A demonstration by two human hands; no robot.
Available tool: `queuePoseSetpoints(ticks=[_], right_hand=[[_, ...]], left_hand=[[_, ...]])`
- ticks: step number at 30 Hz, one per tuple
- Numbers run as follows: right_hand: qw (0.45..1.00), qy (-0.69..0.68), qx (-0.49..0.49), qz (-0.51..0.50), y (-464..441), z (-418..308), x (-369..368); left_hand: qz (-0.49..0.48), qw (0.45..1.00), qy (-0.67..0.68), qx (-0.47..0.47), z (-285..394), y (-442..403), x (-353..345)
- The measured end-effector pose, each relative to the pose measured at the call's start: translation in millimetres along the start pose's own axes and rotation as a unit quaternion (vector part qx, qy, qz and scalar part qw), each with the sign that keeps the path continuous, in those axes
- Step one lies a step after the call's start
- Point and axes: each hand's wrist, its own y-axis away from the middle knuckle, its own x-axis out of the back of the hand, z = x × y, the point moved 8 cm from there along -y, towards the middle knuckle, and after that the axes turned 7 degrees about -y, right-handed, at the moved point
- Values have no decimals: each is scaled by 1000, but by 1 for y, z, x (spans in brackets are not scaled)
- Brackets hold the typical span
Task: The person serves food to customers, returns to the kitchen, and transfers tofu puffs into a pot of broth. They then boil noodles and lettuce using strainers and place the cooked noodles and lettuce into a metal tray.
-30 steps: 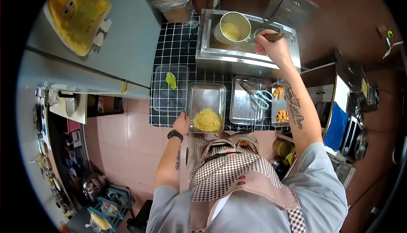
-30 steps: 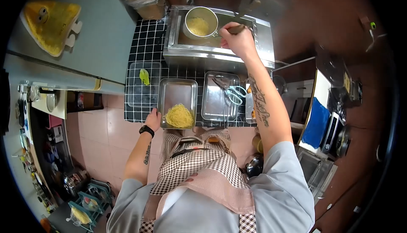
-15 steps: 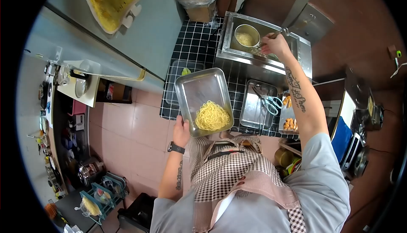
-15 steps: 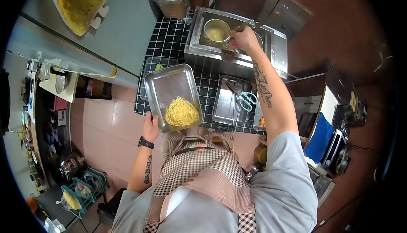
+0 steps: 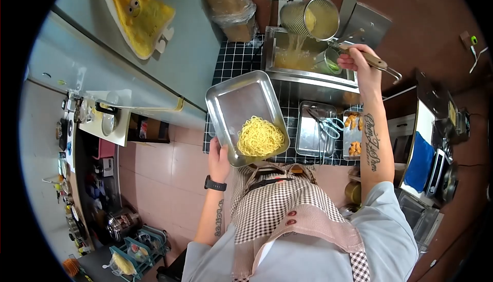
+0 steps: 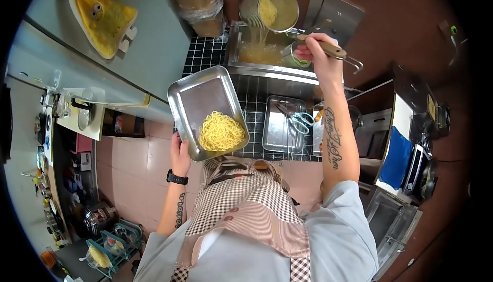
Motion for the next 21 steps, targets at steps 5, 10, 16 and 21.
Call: queuePoseSetpoints(ticks=[5, 10, 16, 21], right_hand=[[990, -37, 129, 43, 23, -44, 4], [979, 11, 191, 71, 60, 36, 5], [996, 24, -48, 64, 45, 91, 20], [998, 26, 21, 54, 63, 86, 17]], left_hand=[[-15, 1000, 8, 6, 7, -5, -4], [-33, 999, -7, 30, 1, -6, -12], [-31, 999, -26, 0, -4, -3, -24], [-36, 998, -46, -1, 1, -7, -27]])
